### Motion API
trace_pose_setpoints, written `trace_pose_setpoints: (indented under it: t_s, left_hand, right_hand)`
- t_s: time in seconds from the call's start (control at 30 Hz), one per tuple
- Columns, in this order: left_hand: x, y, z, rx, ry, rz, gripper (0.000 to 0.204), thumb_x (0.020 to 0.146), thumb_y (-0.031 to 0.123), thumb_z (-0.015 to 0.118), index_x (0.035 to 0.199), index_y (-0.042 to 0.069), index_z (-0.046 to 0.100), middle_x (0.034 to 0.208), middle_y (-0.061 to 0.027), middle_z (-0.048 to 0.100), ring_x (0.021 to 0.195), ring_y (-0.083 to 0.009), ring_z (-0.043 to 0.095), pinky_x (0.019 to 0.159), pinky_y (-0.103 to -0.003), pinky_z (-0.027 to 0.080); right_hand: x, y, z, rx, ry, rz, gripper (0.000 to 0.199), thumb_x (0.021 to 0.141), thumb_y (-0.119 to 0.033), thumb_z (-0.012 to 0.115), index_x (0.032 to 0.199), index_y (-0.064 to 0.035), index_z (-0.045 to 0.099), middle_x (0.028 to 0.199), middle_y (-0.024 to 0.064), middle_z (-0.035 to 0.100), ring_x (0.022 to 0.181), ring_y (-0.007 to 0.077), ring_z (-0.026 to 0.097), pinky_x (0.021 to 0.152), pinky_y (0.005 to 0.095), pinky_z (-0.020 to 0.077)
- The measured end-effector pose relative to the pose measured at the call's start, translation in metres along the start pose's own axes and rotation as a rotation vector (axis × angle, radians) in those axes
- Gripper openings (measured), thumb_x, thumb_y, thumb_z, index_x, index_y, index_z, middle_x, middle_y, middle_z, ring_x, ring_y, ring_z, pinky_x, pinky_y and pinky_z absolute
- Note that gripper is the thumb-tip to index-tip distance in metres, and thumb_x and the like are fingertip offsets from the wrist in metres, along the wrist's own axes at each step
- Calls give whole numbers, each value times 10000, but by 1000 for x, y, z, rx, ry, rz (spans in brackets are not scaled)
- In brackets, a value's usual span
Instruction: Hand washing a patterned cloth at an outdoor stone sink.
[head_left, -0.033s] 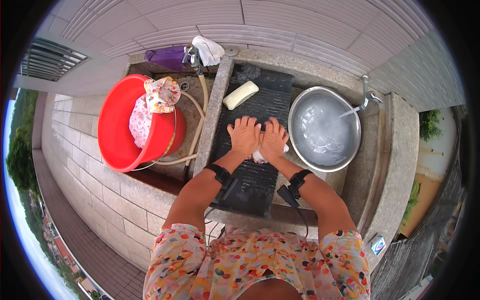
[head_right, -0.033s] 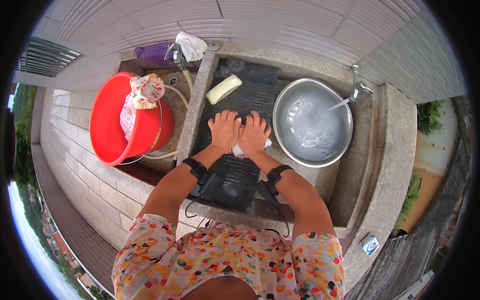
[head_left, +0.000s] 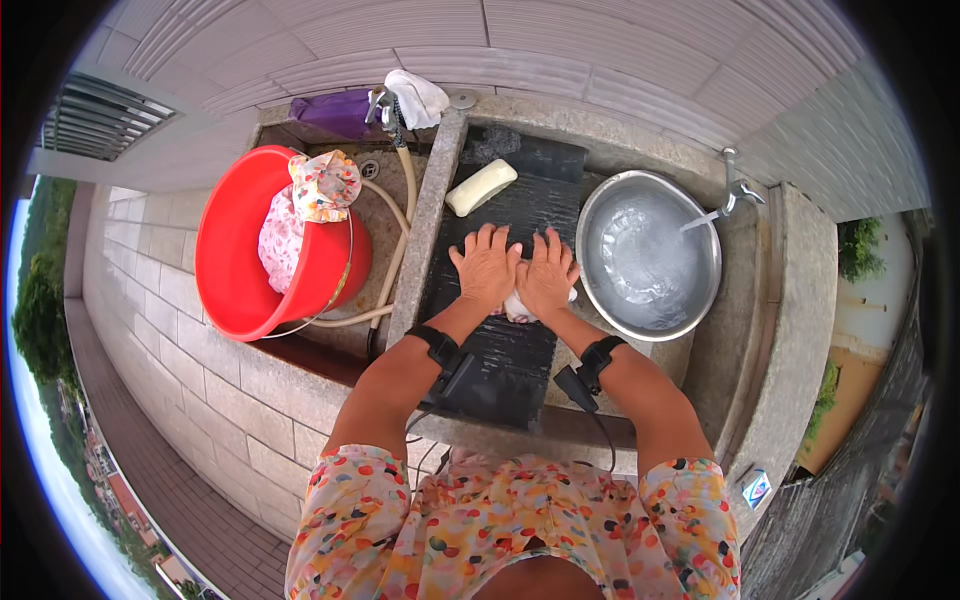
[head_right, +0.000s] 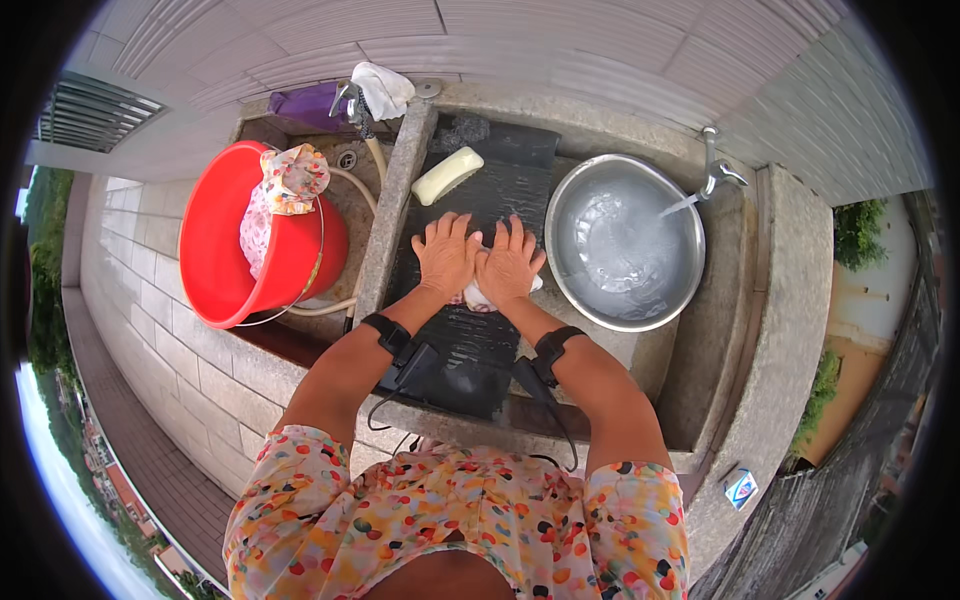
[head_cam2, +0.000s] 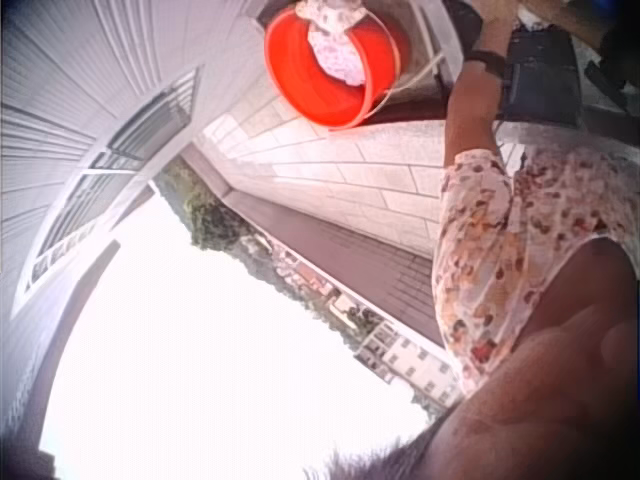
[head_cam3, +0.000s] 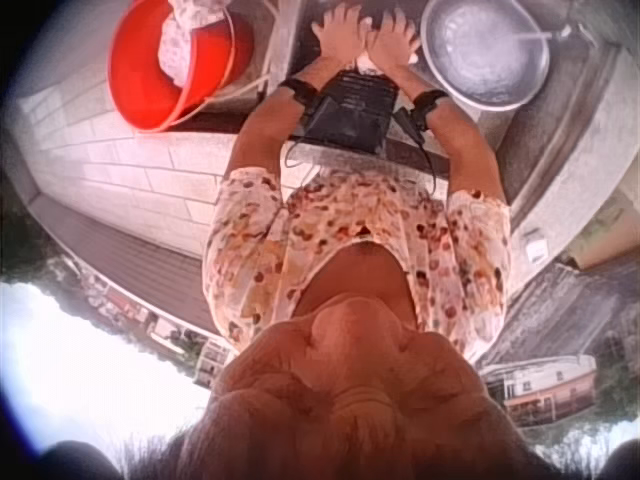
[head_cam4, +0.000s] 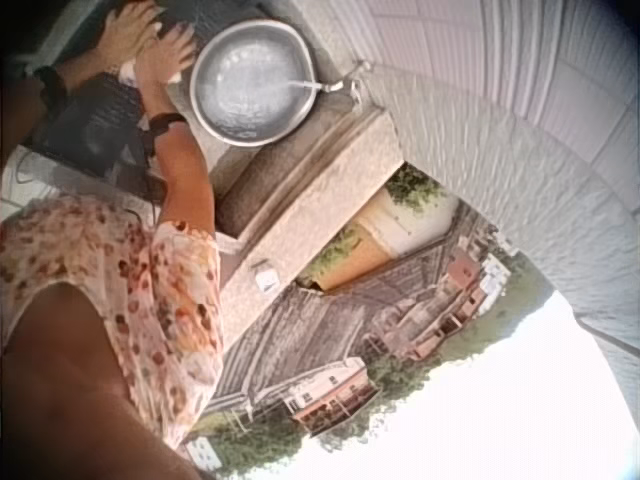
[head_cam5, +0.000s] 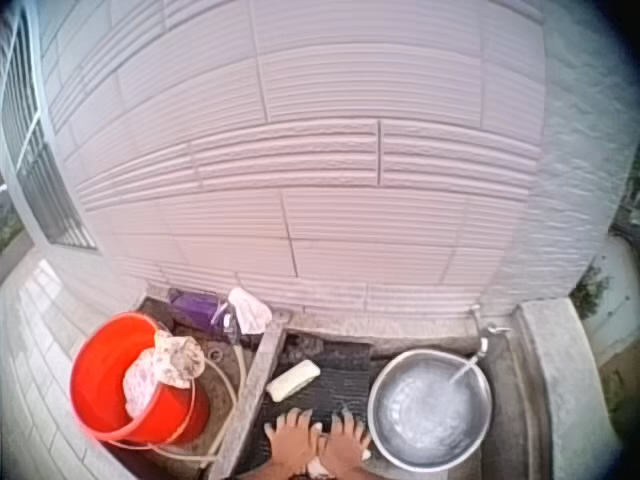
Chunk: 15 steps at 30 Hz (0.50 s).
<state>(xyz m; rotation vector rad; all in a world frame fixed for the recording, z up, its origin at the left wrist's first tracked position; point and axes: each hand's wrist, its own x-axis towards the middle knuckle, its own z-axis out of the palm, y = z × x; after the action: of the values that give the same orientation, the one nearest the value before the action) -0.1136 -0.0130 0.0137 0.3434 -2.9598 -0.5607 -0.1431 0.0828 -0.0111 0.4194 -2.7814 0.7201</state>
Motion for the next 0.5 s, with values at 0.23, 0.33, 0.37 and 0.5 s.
trace_pose_setpoints:
  t_s: [0.23, 0.33, 0.37, 0.5]
  left_hand:
    - [-107, 13, -11, -343, 3, -171, 252, 842, 287, 423, 1015, 125, 511, 1233, -119, 352, 1113, -337, 334, 885, -497, 263]
    - [-108, 11, 10, -431, 182, 25, 191, 783, 184, 469, 920, 66, 532, 1164, -128, 410, 1043, -327, 392, 877, -432, 295]
    - [-100, 11, 13, -463, 237, 99, 169, 751, 144, 484, 874, 41, 536, 1120, -135, 443, 998, -326, 423, 865, -414, 310]
    - [-26, 2, 20, -305, -38, 67, 261, 790, 227, 476, 953, 32, 534, 1187, -164, 417, 1165, -388, 316, 927, -596, 204]
  right_hand:
    - [-88, -8, -61, 498, -165, 35, 217, 735, -226, 523, 898, -83, 535, 1063, 68, 466, 1049, 287, 366, 887, 457, 215]
    - [-107, 3, -48, 512, -137, 0, 137, 780, -207, 493, 848, -88, 497, 999, 67, 469, 992, 295, 387, 861, 447, 234]
    - [-97, 5, -41, 465, -148, -7, 127, 791, -202, 483, 849, -90, 496, 995, 70, 473, 981, 297, 391, 852, 445, 240]
    - [-36, 4, -16, 258, -208, 143, 140, 823, -220, 445, 865, -106, 515, 1061, 77, 469, 1009, 313, 392, 850, 475, 245]
